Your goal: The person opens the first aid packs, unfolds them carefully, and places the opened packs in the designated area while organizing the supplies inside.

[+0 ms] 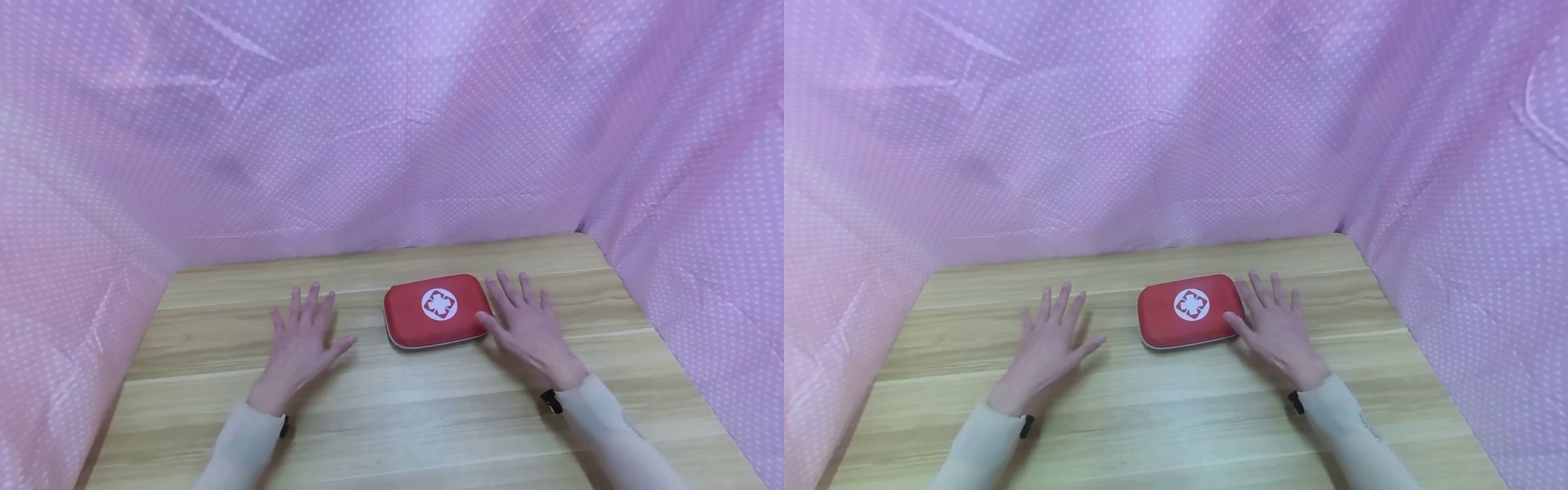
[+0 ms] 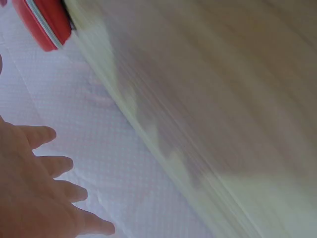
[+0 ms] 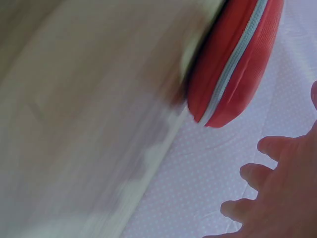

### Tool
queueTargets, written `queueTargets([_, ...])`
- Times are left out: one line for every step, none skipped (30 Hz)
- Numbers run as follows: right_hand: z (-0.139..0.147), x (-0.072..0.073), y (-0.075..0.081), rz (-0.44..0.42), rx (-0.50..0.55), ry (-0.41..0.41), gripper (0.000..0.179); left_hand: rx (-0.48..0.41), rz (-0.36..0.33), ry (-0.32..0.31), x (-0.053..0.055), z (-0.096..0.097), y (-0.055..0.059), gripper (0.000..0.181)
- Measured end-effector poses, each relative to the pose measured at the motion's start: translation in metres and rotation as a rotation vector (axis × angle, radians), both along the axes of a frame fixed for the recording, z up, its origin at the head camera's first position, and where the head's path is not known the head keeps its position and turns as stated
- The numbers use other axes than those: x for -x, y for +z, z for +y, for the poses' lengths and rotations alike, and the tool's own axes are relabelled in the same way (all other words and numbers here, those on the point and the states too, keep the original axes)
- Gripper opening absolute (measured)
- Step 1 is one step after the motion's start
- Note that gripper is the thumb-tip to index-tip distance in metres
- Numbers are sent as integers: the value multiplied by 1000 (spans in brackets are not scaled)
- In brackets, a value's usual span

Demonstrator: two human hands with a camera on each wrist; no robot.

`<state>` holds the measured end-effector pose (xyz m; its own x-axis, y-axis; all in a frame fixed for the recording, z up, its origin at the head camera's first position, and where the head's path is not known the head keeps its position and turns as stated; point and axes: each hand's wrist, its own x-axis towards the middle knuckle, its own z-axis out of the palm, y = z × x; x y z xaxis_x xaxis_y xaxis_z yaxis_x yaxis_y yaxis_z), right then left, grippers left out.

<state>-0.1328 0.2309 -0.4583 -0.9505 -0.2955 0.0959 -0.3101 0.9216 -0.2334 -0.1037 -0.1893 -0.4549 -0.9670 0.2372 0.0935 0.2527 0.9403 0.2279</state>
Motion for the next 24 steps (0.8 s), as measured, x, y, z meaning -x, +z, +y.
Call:
queueTargets([-3,0,1,2,5,4,79,-11,0,-10,2,3,1,95])
queueTargets([-6,1,2,0,9,7,80,-22,-2,-21,4,6,1,95])
queueTargets([-9,1,3,-1,13,10,80,-32,-5,-31,6,10,2,94])
queueTargets([-12,1,4,-3,17,14,80,-43,-13,-43,7,13,2,94])
queueTargets([-14,1,5,-6,24,19,80,-52,-22,-53,10,16,2,93])
queueTargets([-17,1,6,-6,26,23,80,-64,-29,-63,12,19,3,92])
queueTargets([-20,1,7,-8,29,26,80,-77,-37,-72,14,22,3,91])
queueTargets([-22,1,7,-11,36,27,80,-90,-44,-81,17,24,3,89])
queueTargets([-25,1,7,-11,45,30,80,-98,-50,-87,20,27,3,88])
queueTargets([-27,2,8,-12,51,34,80,-109,-53,-94,22,29,3,87])
queueTargets([-29,2,8,-14,57,36,80,-118,-54,-100,25,32,3,85])
queueTargets([-31,2,8,-15,59,38,80,-131,-52,-109,28,34,3,84])
queueTargets([-33,3,7,-17,64,40,80,-142,-53,-116,31,36,2,83])
queueTargets([-35,3,7,-20,69,42,80,-155,-52,-126,33,38,2,82])
queueTargets([-37,4,7,-22,68,46,80,-167,-55,-134,36,40,1,81])
queueTargets([-39,4,7,-24,66,49,80,-181,-60,-143,38,42,0,80])
queueTargets([-41,5,7,-25,64,51,80,-194,-64,-150,41,43,0,80])
queueTargets([-43,6,6,-25,59,57,81,-211,-71,-156,43,45,-1,79])
queueTargets([-44,6,6,-27,57,65,81,-227,-77,-162,46,46,-2,78])
queueTargets([-46,7,6,-29,55,72,81,-241,-83,-166,48,48,-3,78])
queueTargets([-47,8,6,-29,53,78,81,-253,-90,-169,50,49,-4,77])
queueTargets([-49,8,7,-28,47,85,81,-267,-99,-173,53,50,-4,76])
queueTargets([-50,9,7,-28,41,92,81,-284,-112,-176,55,50,-5,75])
queueTargets([-52,10,7,-29,36,99,82,-298,-125,-179,57,51,-5,75])
